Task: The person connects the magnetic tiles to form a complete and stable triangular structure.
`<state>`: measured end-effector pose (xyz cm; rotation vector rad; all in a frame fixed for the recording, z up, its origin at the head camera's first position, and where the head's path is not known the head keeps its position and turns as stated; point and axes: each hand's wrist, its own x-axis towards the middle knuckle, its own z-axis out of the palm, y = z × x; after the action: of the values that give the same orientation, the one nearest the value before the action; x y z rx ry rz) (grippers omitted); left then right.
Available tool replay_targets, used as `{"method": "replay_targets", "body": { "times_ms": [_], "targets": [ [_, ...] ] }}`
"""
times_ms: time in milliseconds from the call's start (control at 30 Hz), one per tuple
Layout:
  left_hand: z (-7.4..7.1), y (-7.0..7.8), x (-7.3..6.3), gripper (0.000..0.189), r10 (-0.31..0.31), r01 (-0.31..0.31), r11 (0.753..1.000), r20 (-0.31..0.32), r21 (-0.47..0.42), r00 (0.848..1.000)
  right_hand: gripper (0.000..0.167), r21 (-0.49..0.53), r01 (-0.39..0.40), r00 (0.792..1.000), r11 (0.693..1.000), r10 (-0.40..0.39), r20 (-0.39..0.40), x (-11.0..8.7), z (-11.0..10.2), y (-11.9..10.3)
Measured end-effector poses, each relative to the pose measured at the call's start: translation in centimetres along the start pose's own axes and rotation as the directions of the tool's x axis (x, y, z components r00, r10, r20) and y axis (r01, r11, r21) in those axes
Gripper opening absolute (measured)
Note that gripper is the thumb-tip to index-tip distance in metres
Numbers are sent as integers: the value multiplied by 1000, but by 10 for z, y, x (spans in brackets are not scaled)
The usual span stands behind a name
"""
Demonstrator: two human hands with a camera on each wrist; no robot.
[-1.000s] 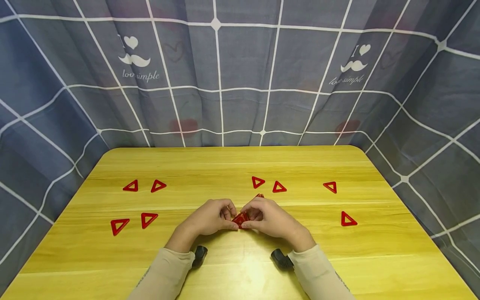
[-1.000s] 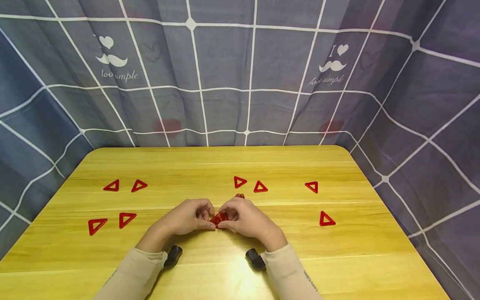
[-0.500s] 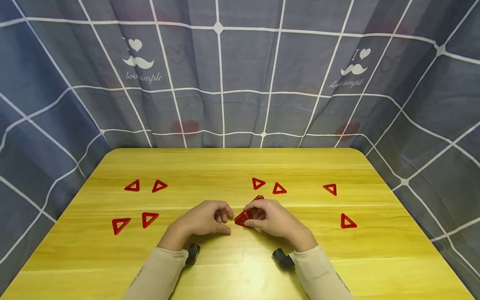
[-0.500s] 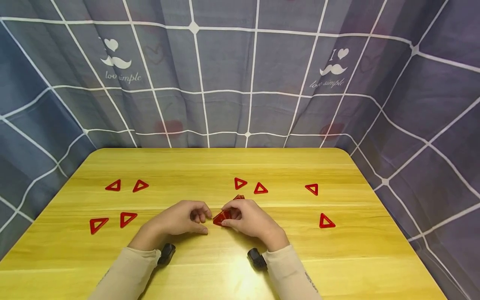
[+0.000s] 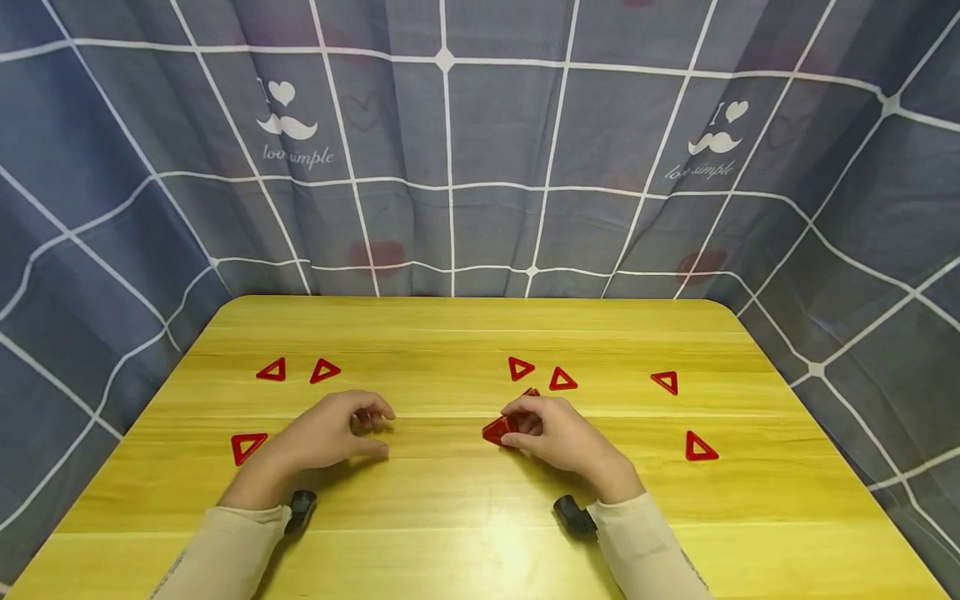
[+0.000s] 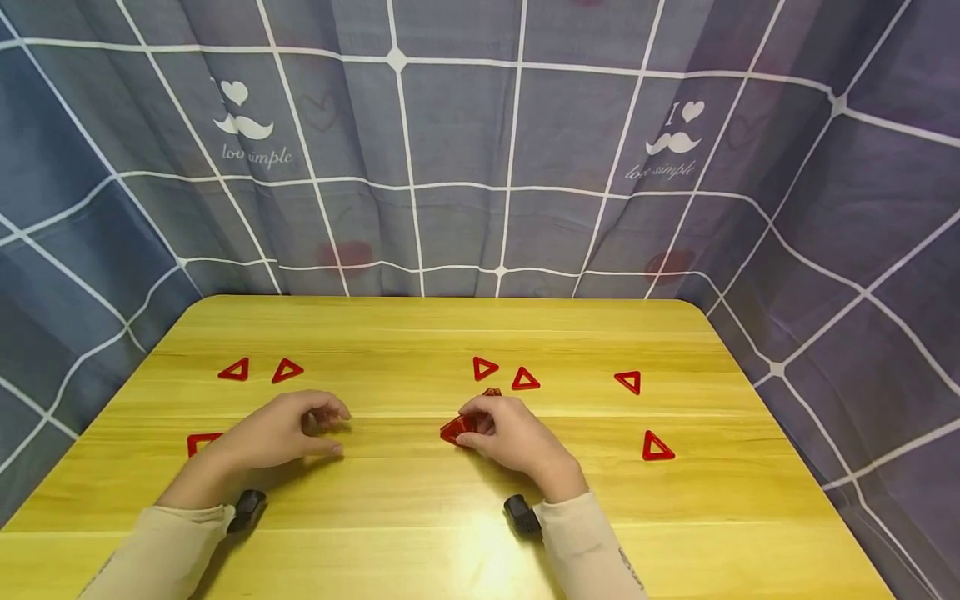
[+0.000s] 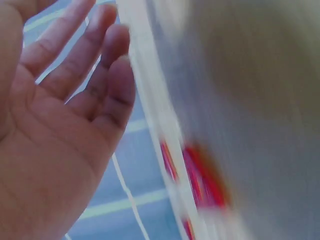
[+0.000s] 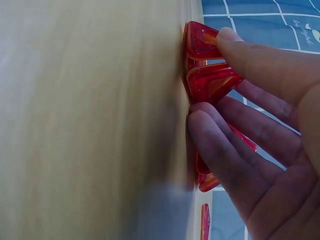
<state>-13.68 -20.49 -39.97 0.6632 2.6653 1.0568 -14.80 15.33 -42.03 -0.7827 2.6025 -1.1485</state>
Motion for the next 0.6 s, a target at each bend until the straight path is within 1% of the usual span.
{"method": "replay_targets", "body": {
  "times_ms": [67, 167, 267, 333, 433, 533, 600],
  "targets": [
    [-11, -10, -12, 38, -32, 34, 999, -64, 28, 997, 31, -1, -4, 1000, 1000, 4, -3, -1, 0, 0],
    [-27, -25, -30, 46, -98, 108, 992, -150, 62, 984, 31, -9, -3, 1000, 1000, 3, -3, -1, -1, 1],
    [-38, -39, -44, 55, -143, 162, 983, -197, 84, 970, 31, -8, -5, 1000, 1000, 5, 0, -2, -2, 2],
    [-43, -46, -51, 59, -157, 180, 979, -205, 96, 966, 31, -10, -4, 1000, 1000, 4, 0, -2, -2, 2],
    [-46, -55, -57, 62, -183, 203, 975, -189, 94, 965, 31, -10, -5, 1000, 1000, 5, 2, -2, -3, 3],
    [-47, -60, -61, 62, -216, 234, 968, -165, 94, 962, 32, -8, -8, 1000, 1000, 8, 7, -2, -3, 3],
    [-47, -62, -62, 62, -227, 244, 964, -158, 102, 961, 32, -6, -11, 1000, 1000, 11, 11, -1, -4, 3]
  ]
}}
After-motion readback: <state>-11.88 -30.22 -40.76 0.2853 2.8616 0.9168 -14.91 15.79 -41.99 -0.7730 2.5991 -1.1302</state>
